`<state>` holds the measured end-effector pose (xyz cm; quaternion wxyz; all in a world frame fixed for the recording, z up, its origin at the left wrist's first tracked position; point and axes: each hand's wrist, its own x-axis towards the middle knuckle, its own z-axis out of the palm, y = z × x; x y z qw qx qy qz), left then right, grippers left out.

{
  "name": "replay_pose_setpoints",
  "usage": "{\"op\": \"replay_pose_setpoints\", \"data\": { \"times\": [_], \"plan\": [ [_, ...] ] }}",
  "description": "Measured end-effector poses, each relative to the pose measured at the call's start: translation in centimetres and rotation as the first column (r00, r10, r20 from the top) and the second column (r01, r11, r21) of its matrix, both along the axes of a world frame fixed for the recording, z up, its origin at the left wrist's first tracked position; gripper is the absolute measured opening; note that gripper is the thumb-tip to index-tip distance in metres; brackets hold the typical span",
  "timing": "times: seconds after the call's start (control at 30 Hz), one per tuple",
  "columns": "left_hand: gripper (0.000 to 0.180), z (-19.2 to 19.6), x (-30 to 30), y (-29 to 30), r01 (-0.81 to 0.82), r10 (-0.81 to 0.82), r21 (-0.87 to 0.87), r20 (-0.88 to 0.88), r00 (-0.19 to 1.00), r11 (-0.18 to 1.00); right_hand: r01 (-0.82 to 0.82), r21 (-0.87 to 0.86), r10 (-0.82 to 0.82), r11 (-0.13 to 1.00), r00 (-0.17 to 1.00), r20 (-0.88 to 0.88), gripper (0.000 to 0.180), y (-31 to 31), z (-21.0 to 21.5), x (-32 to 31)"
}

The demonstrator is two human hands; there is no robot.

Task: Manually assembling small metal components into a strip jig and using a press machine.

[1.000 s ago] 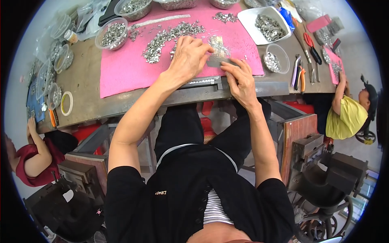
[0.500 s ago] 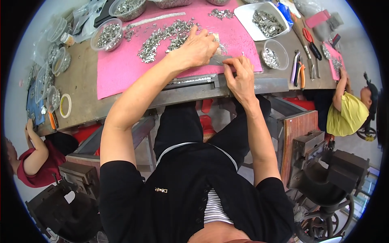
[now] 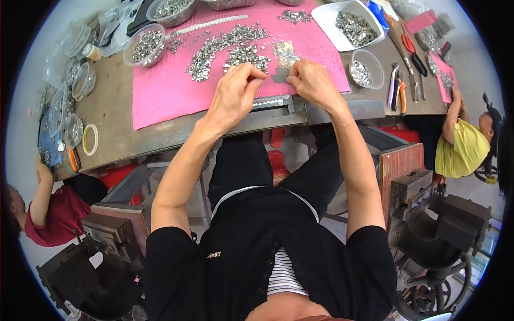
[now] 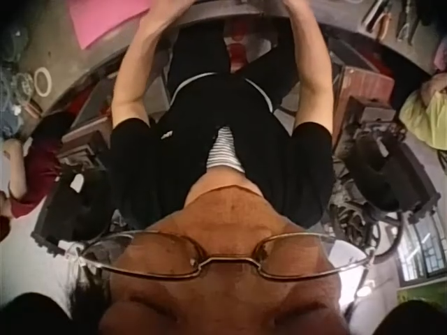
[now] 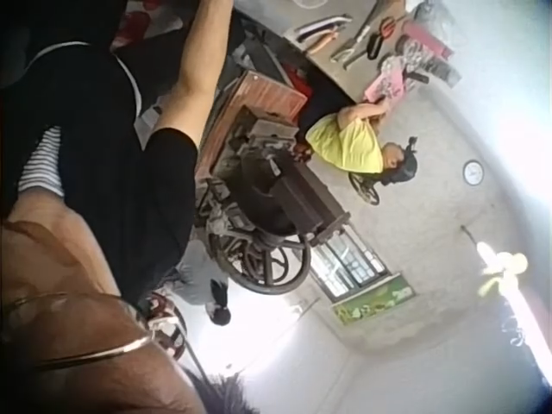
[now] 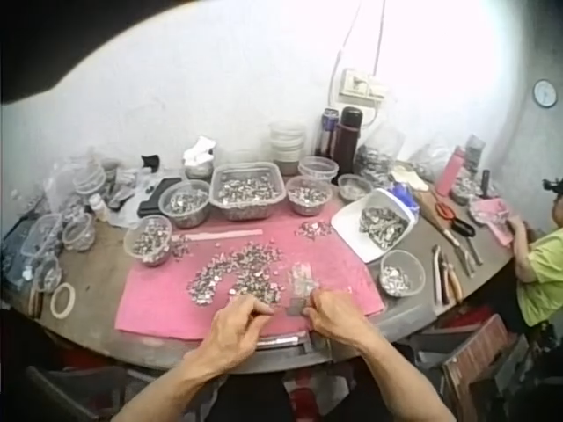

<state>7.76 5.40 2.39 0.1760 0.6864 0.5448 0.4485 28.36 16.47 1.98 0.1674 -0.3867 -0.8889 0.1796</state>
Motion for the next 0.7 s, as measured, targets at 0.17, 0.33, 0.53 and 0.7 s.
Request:
{"op": "replay_pose_setpoints", "data": {
  "times": [0.17, 0.33, 0.53, 0.7],
  "plan": [
    [0.009, -0.6, 0.3, -2.3, 0.008, 0.01, -0.161, 0.114, 0.993, 0.987, 0.023, -0.012, -0.025, 1.0, 0.987, -0.158, 0.015, -1.1, 0.3, 0.2],
    [0.008, -1.3, 1.1, -2.0, 0.054, -0.054, -0.065, 0.005, 0.999, 0.996, 0.098, -0.257, -0.2, 0.961, 0.892, -0.405, 0.015, -3.0, 0.2, 1.1],
    [0.005, -1.9, 1.7, -1.8, 0.044, -0.043, 0.027, -0.02, 0.999, 0.999, -0.018, -0.474, -0.331, 0.881, 0.694, -0.64, 0.011, -5.1, -1.7, 2.5],
    [0.007, -2.2, 1.6, -1.8, 0.026, -0.023, 0.041, -0.061, 0.998, 0.999, -0.003, -0.421, -0.324, 0.907, 0.634, -0.702, 0.009, -7.0, -2.2, 1.7]
  ]
}}
